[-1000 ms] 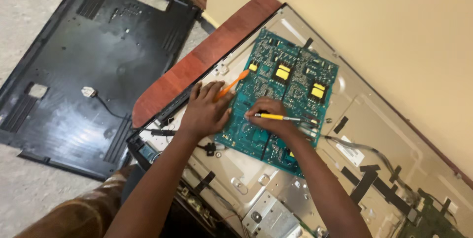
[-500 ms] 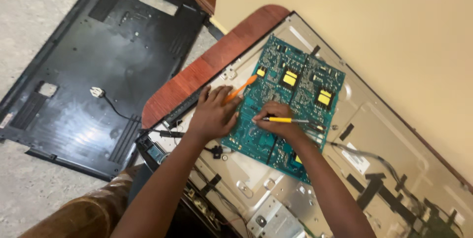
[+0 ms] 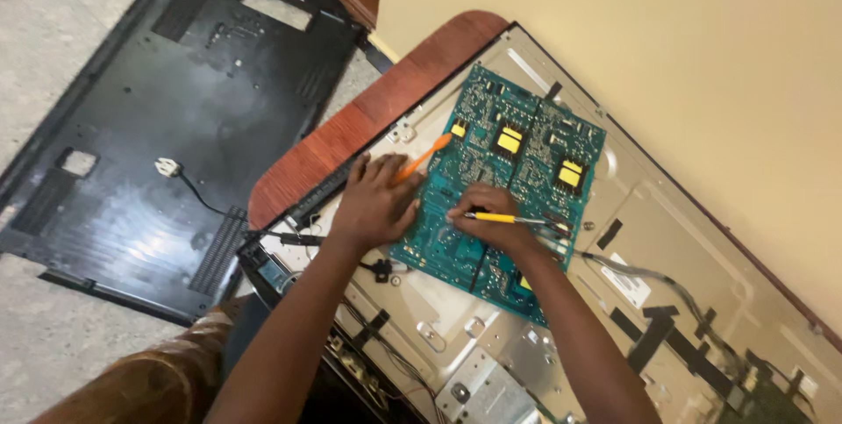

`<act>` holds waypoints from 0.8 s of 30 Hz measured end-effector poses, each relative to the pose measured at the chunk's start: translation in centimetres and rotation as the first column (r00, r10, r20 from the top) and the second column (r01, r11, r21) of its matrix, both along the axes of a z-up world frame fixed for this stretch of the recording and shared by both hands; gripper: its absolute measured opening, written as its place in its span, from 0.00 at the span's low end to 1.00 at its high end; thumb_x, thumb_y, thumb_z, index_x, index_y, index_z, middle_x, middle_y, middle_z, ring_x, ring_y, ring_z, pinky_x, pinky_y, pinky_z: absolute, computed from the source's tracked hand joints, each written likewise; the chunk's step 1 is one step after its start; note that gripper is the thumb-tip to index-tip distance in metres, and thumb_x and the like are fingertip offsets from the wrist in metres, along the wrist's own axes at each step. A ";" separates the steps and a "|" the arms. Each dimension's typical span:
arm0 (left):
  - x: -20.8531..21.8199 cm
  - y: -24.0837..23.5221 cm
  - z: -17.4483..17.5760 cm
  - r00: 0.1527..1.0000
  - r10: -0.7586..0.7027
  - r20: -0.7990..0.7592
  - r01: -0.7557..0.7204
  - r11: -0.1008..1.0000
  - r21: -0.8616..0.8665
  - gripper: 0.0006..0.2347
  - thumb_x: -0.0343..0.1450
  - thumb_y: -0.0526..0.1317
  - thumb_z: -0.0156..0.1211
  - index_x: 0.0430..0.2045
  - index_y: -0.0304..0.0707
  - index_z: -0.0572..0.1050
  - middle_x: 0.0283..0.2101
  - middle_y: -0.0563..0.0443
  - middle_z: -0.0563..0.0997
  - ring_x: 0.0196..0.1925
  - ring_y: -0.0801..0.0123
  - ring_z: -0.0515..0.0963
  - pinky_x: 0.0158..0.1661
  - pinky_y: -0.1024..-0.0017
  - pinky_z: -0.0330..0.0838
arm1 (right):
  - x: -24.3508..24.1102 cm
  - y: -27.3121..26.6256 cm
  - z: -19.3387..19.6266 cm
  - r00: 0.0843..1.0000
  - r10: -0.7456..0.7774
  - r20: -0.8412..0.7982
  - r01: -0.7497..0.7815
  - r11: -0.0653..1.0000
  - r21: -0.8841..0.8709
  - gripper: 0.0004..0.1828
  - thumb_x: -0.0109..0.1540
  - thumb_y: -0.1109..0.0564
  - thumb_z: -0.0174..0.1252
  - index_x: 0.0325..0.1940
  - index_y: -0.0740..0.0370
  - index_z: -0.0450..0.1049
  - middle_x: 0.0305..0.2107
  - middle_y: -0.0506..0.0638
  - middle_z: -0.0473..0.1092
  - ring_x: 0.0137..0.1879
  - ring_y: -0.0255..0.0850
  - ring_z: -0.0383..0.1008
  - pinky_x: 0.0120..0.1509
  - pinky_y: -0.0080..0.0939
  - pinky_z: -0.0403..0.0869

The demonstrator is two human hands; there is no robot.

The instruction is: The person cleans a green circuit board using a toothbrush and a screwdriver. They scrub various areas of the board and occasionally use the screwdriver to point at or adjust components. The board remains on a glass table throughout the clip.

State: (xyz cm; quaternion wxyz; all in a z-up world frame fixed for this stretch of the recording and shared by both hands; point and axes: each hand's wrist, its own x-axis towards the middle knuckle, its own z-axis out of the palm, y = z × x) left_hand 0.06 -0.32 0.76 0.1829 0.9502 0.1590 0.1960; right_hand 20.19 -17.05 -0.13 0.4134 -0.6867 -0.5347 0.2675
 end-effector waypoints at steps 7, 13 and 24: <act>-0.1 0.2 -0.3 1.000 0.000 0.027 0.000 1.000 0.013 0.21 0.68 0.48 0.57 0.57 0.48 0.75 0.63 0.39 0.71 0.67 0.51 0.67 0.67 0.44 0.51 | -0.1 0.7 0.1 0.998 0.045 0.046 -0.048 0.995 0.082 0.05 0.52 0.62 0.71 0.30 0.61 0.81 0.27 0.48 0.75 0.36 0.37 0.76 0.42 0.36 0.74; -0.7 0.6 -0.1 0.998 -0.007 0.062 0.004 0.999 0.051 0.21 0.69 0.47 0.57 0.57 0.48 0.75 0.62 0.40 0.73 0.67 0.52 0.69 0.68 0.45 0.51 | -1.1 0.5 1.6 0.999 0.006 0.034 -0.007 0.999 0.049 0.05 0.54 0.61 0.71 0.31 0.61 0.81 0.29 0.48 0.77 0.37 0.36 0.78 0.43 0.35 0.75; -0.8 0.6 0.3 0.997 -0.019 0.077 0.014 0.998 0.065 0.19 0.71 0.47 0.56 0.56 0.47 0.75 0.60 0.41 0.73 0.65 0.51 0.69 0.67 0.43 0.51 | -9.1 -2.2 1.1 0.613 -0.708 -0.351 0.790 0.534 0.302 0.07 0.60 0.63 0.65 0.42 0.62 0.80 0.47 0.52 0.74 0.56 0.39 0.75 0.62 0.36 0.73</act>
